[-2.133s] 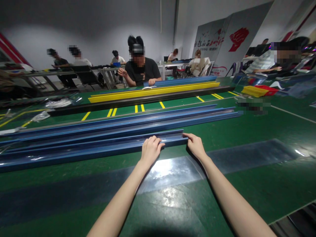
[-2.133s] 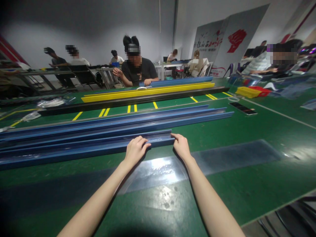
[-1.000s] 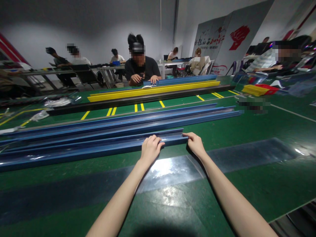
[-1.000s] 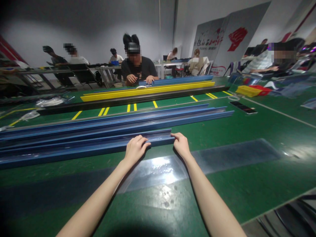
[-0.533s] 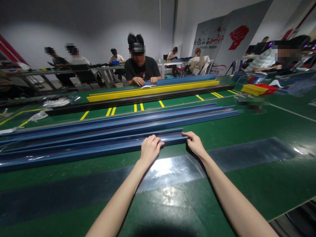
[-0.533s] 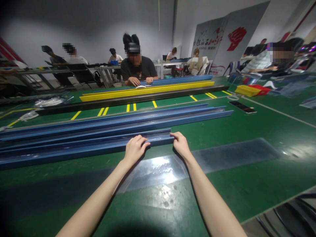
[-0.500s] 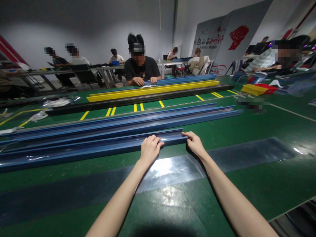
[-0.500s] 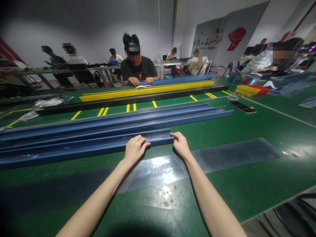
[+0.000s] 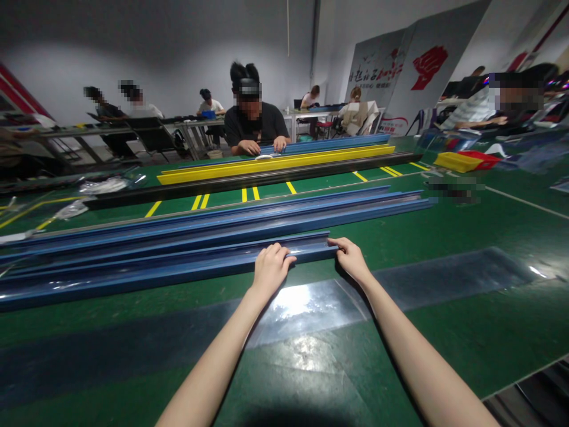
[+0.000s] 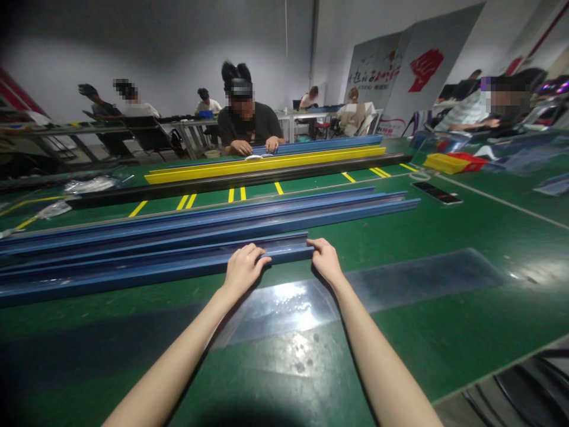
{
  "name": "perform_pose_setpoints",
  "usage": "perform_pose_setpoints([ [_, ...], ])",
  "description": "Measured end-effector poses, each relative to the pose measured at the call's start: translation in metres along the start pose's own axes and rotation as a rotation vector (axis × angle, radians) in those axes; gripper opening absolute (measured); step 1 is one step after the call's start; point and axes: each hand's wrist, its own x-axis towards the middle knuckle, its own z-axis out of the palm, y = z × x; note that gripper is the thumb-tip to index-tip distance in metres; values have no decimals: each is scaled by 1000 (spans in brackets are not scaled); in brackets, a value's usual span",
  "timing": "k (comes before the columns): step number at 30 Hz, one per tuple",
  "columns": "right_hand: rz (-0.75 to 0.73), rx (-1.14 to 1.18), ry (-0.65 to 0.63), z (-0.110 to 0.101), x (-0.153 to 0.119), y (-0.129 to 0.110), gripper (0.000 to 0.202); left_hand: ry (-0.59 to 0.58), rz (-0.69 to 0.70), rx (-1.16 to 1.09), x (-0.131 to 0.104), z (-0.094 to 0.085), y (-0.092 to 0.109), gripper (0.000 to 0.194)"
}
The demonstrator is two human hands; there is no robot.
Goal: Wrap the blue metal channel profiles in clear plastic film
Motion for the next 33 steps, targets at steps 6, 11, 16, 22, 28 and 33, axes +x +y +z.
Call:
perform_pose_setpoints([
  [6,-49,-41,79,-5,-1,-11,38,-44,22,77,0,-2,1,21],
  [11,-220,-320,47,-8,-11,-43,24,-73,49,117,0,-4,3,22],
  [16,-366,-448,-81,3,-18,-62,18,-84,79,142,0,-7,4,23],
  [22,-342,-419,-98,12,-14,-56,10,-131,66,130,1,-13,4,25],
  [28,-334,-432,-90,14,-13,-55,7,-190,28,93,4,-21,3,25],
  [33,-334,-447,-97,12,-11,-57,7,-221,10,131,5,-24,-4,28],
])
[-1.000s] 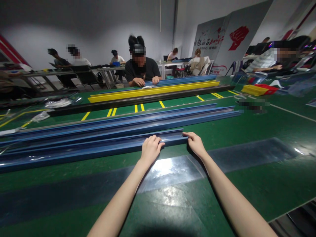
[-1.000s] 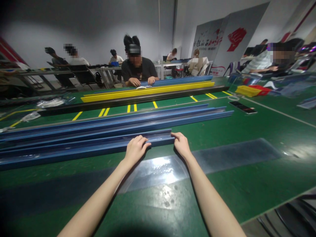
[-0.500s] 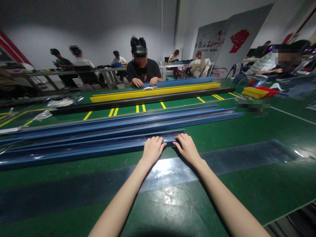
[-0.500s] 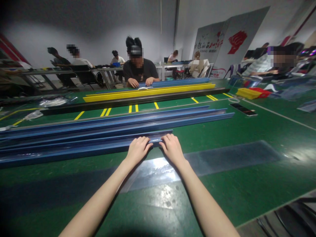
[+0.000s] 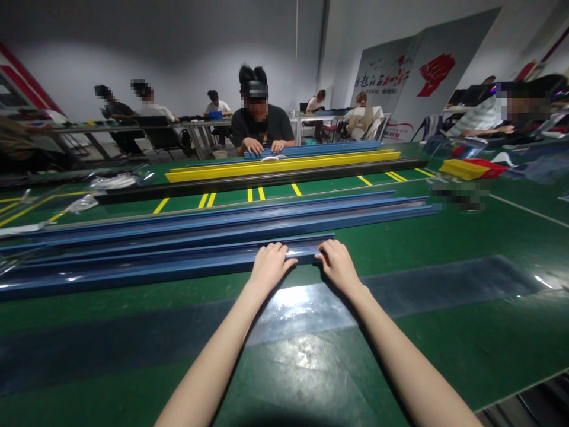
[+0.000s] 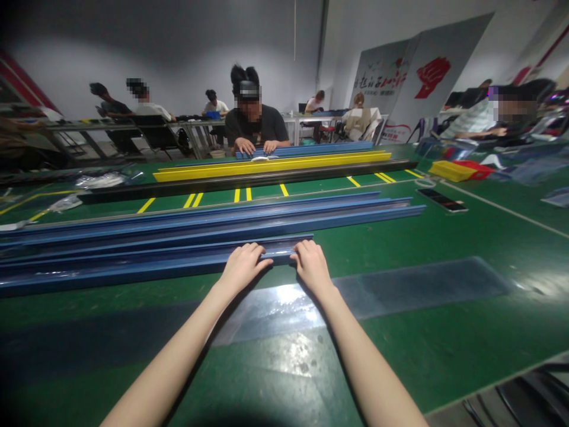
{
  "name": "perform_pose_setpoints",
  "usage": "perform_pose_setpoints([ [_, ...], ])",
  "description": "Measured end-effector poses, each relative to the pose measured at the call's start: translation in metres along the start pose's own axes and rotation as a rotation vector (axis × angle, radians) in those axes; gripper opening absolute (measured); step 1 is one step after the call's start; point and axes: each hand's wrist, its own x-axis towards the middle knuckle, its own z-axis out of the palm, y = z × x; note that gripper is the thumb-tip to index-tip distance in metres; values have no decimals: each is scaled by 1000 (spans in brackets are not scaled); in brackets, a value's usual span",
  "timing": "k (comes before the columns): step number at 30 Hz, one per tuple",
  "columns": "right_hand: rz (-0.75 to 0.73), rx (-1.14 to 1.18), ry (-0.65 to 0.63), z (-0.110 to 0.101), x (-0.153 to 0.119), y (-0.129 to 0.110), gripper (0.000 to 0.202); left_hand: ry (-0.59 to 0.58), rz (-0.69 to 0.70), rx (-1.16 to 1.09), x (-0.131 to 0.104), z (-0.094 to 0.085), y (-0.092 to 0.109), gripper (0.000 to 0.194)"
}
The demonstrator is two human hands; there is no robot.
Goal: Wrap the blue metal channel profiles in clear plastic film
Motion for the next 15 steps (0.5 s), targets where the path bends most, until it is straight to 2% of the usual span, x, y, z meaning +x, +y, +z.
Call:
perform_pose_setpoints([
  [8,-28,-13,-18,-5,4,4,11,2,19,-2,0,-3,-3,26],
  [15,18,3,30,-14,0,28,12,3,26,-10,-1,-6,-3,26],
])
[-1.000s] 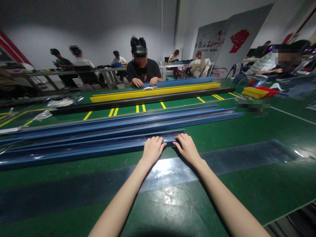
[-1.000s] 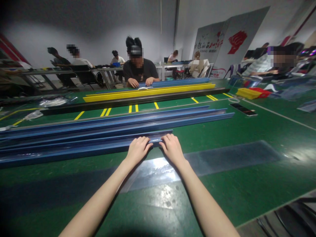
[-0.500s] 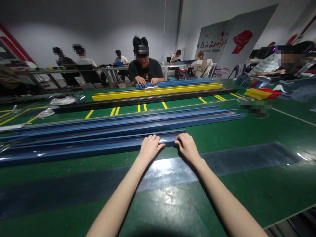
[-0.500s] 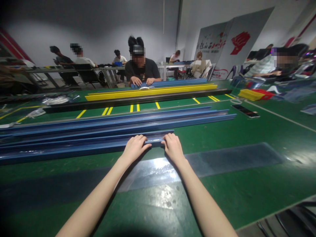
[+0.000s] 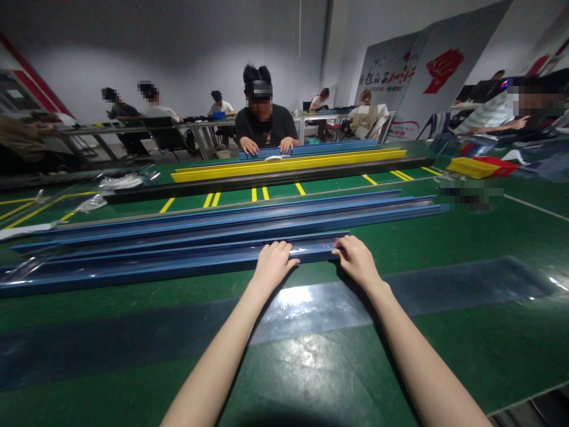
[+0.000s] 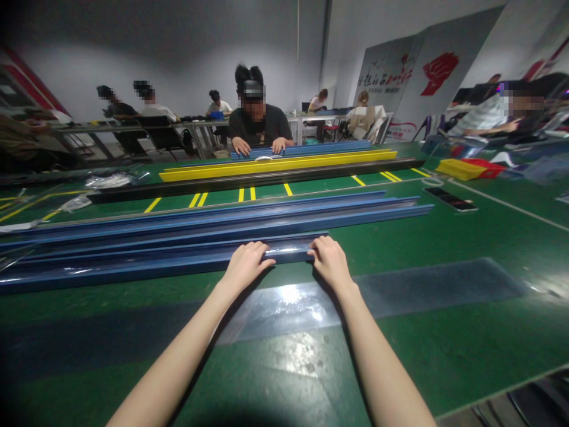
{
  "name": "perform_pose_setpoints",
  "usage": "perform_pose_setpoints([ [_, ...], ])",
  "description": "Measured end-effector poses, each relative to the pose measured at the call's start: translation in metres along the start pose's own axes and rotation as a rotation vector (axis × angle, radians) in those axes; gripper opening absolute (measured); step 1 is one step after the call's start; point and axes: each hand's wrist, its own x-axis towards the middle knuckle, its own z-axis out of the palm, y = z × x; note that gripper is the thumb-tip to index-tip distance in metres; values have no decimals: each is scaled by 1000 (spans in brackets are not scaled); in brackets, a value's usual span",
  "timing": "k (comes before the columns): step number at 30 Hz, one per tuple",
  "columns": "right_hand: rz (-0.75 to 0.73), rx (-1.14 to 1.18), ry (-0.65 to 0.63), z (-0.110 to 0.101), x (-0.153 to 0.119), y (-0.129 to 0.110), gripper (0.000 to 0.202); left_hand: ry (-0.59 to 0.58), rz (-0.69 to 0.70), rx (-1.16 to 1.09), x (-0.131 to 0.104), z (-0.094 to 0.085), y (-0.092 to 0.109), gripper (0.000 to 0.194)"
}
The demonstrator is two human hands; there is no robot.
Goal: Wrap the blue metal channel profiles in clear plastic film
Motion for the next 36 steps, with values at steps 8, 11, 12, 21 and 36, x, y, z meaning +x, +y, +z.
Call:
perform_pose_setpoints([
  [8,47,26,31,-10,-6,16,11,-13,41,-6,1,3,-1,23],
  [11,51,34,27,-8,-7,16,10,-23,47,-3,1,3,-1,20],
  [12,54,37,26,-8,-7,17,10,-27,45,-2,1,3,-1,20],
  [21,58,45,36,-5,-8,17,9,-47,21,23,1,5,-1,23],
  [36,65,56,32,-6,-7,15,9,37,37,-43,0,9,-6,21],
])
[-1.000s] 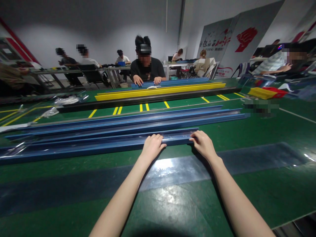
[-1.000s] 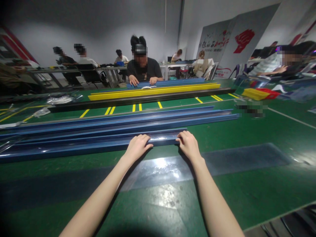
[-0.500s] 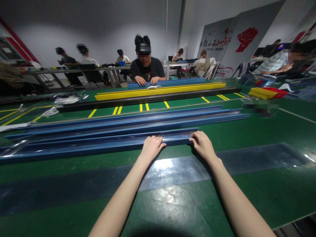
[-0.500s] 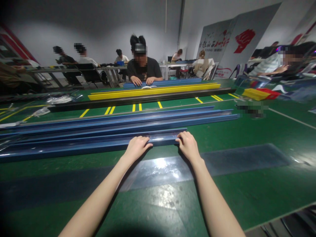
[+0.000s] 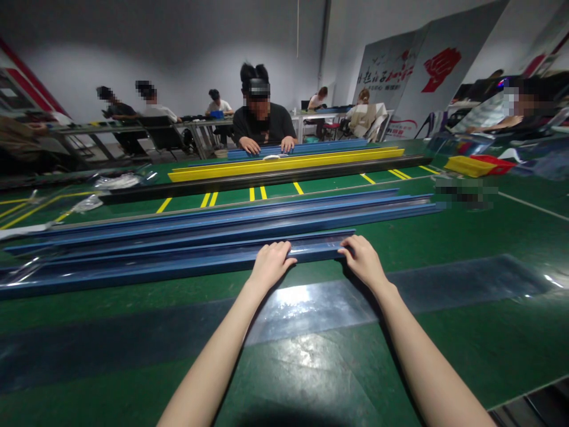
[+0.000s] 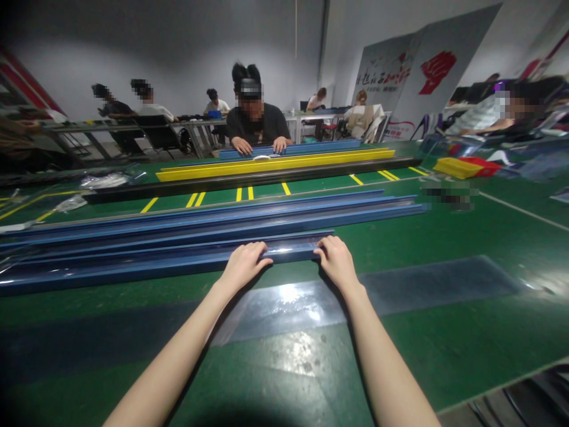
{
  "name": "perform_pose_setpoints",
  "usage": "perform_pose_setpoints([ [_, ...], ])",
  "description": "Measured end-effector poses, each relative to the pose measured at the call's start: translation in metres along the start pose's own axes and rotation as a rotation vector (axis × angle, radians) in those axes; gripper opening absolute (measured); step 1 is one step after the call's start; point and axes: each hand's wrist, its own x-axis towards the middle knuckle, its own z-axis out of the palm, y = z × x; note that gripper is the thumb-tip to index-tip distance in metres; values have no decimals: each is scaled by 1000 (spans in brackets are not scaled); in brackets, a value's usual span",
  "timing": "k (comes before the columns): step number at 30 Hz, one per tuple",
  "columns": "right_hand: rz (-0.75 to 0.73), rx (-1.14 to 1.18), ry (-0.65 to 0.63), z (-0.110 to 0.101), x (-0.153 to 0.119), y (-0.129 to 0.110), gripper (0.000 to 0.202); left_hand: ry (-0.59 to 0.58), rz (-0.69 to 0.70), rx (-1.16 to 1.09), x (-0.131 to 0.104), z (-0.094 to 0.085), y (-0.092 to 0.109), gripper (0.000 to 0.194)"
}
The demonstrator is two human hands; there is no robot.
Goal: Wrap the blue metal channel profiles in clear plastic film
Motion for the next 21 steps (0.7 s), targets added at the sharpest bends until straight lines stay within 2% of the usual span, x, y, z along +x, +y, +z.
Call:
perform_pose_setpoints([
  [9,4,5,-1,-1,0,-1,9,85,-72,-185,0,1,-1,21],
  [21,-1,-2,-4,1,0,0,9,82,-59,-180,1,2,-3,23],
])
